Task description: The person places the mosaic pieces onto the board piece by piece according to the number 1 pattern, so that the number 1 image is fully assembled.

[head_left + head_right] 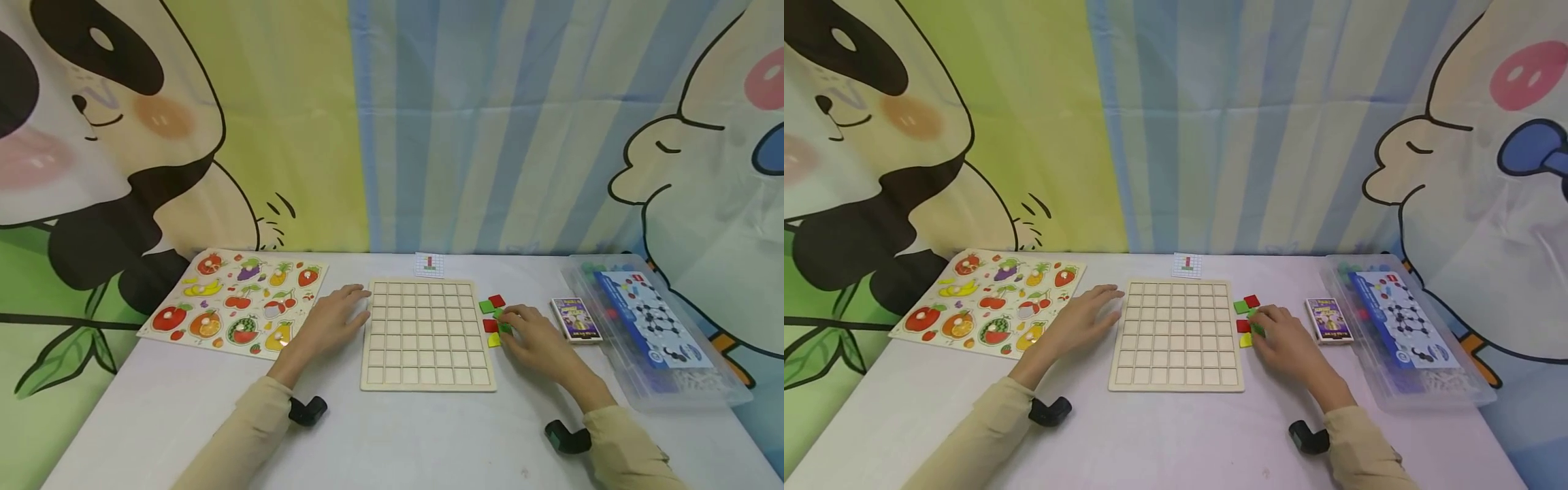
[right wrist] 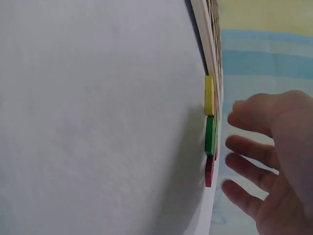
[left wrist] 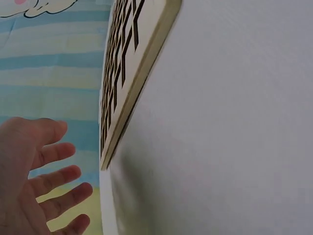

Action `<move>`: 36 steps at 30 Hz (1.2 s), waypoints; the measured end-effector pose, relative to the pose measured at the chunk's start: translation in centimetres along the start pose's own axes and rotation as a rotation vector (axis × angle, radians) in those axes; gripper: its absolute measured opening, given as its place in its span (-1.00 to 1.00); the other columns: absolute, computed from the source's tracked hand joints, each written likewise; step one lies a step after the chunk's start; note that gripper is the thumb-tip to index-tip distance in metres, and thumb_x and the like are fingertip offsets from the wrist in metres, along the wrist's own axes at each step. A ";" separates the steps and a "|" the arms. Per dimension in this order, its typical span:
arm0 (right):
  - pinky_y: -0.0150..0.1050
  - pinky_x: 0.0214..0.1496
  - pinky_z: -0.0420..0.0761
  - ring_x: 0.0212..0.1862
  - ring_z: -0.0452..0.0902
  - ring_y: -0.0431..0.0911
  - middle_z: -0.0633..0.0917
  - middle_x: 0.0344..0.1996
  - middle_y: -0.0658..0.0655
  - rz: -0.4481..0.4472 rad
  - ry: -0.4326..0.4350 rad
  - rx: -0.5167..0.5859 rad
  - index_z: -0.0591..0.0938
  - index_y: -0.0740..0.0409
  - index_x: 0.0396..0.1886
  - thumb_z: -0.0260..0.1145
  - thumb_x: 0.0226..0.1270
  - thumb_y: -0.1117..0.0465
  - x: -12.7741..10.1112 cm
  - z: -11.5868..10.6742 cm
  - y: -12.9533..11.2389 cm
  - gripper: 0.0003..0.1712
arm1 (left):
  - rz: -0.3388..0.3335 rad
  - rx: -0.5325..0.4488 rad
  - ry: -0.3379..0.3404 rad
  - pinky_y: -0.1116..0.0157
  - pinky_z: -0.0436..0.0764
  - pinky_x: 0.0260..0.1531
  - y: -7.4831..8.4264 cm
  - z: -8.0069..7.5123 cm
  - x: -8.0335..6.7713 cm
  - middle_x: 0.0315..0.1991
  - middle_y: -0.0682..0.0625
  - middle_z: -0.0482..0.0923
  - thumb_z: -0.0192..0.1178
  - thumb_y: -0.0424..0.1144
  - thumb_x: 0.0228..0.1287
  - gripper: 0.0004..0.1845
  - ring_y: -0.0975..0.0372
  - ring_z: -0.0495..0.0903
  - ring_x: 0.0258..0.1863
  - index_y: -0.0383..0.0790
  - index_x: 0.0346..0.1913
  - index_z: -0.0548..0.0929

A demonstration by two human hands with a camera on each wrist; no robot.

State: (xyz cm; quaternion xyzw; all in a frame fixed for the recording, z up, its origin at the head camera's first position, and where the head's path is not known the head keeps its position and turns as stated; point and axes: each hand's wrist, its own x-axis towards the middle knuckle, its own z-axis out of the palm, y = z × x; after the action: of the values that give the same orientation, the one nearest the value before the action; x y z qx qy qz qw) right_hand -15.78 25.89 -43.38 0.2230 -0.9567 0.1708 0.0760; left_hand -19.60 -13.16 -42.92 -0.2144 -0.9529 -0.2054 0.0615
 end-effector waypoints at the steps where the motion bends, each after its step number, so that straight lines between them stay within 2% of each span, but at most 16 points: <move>1: 0.07 0.10 0.49 0.09 0.48 0.07 0.57 0.01 0.14 -0.015 -0.009 0.017 0.60 0.11 -0.03 0.34 0.20 0.22 -0.2 0.1 -0.2 -0.69 | 0.010 -0.027 0.003 -0.07 0.44 0.08 0.1 0.3 0.3 0.26 -0.06 0.43 0.11 -0.07 0.33 -0.60 0.02 0.46 0.21 -0.08 0.18 0.53; 5: -0.02 0.06 0.53 0.04 0.49 -0.04 0.57 -0.05 0.03 -0.076 -0.032 0.065 0.60 0.06 -0.07 0.35 0.18 0.25 -0.7 0.4 -0.5 -0.70 | 0.038 -0.144 0.000 -0.07 0.43 0.04 -0.1 1.6 1.0 0.20 -0.06 0.47 0.11 -0.13 0.34 -0.71 0.04 0.47 0.19 -0.07 0.06 0.61; 9: -0.06 0.07 0.53 0.05 0.48 -0.08 0.59 -0.07 -0.02 -0.113 -0.014 0.064 0.62 0.05 -0.12 0.38 0.14 0.28 -0.8 0.8 -0.7 -0.72 | 0.045 -0.196 0.004 -0.06 0.41 0.04 -0.8 2.7 1.2 0.17 -0.02 0.48 0.14 -0.14 0.32 -0.78 0.06 0.45 0.19 -0.03 -0.02 0.65; 13: -0.10 0.03 0.54 0.02 0.48 -0.12 0.59 -0.11 -0.05 -0.121 0.005 0.047 0.63 0.04 -0.15 0.40 0.10 0.31 -0.8 1.1 -0.7 -0.72 | 0.052 -0.238 0.028 -0.05 0.37 0.08 -1.7 3.5 1.1 0.16 0.01 0.48 0.17 -0.16 0.29 -0.81 0.07 0.43 0.21 0.00 -0.07 0.66; 19: -0.14 -0.05 0.56 -0.09 0.46 -0.18 0.56 -0.19 -0.07 -0.097 0.002 0.015 0.64 0.01 -0.19 0.43 0.06 0.30 -0.8 1.2 -0.7 -0.72 | 0.107 -0.338 0.070 -0.03 0.29 0.06 -2.6 4.5 0.6 0.21 -0.05 0.45 0.22 -0.23 0.25 -0.83 0.04 0.39 0.24 -0.02 -0.11 0.67; 23: -0.13 -0.07 0.55 -0.12 0.44 -0.18 0.55 -0.23 -0.07 -0.068 -0.005 0.012 0.63 0.01 -0.23 0.43 0.06 0.29 -0.7 1.2 -0.8 -0.74 | 0.131 -0.332 0.115 0.00 0.31 0.01 -2.8 4.9 0.5 0.20 -0.04 0.46 0.22 -0.24 0.25 -0.83 0.05 0.41 0.20 0.01 -0.12 0.67; 30: -0.07 0.00 0.55 -0.07 0.51 -0.11 0.61 -0.21 -0.06 -0.012 -0.043 0.010 0.62 0.00 -0.24 0.43 0.07 0.26 -0.6 0.9 -1.1 -0.76 | 0.112 -0.307 0.147 0.06 0.35 -0.01 -2.8 5.4 0.4 0.22 0.01 0.47 0.21 -0.22 0.26 -0.84 0.10 0.45 0.13 0.04 -0.13 0.67; 32: -0.11 -0.02 0.56 -0.11 0.51 -0.15 0.59 -0.22 -0.07 -0.001 -0.047 0.012 0.62 -0.01 -0.23 0.44 0.07 0.25 -0.6 0.8 -0.9 -0.75 | 0.104 -0.299 0.151 0.06 0.36 -0.01 -2.7 5.4 0.4 0.22 0.02 0.47 0.21 -0.22 0.27 -0.85 0.11 0.46 0.12 0.04 -0.13 0.68; 36: -0.32 -0.25 0.54 -0.28 0.46 -0.24 0.53 -0.29 -0.09 0.013 -0.023 0.058 0.60 -0.02 -0.20 0.44 0.08 0.24 -0.5 0.6 -0.5 -0.72 | 0.100 -0.288 0.157 0.06 0.37 -0.02 -2.6 5.4 0.4 0.21 0.02 0.48 0.20 -0.20 0.27 -0.86 0.10 0.47 0.10 0.04 -0.14 0.68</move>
State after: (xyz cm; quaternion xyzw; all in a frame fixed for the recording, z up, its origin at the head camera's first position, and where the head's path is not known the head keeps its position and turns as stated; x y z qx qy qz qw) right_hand -15.14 25.51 -43.92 0.2207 -0.9537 0.1962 0.0575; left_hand -21.22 -12.90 -48.71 -0.2514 -0.8941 -0.3526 0.1145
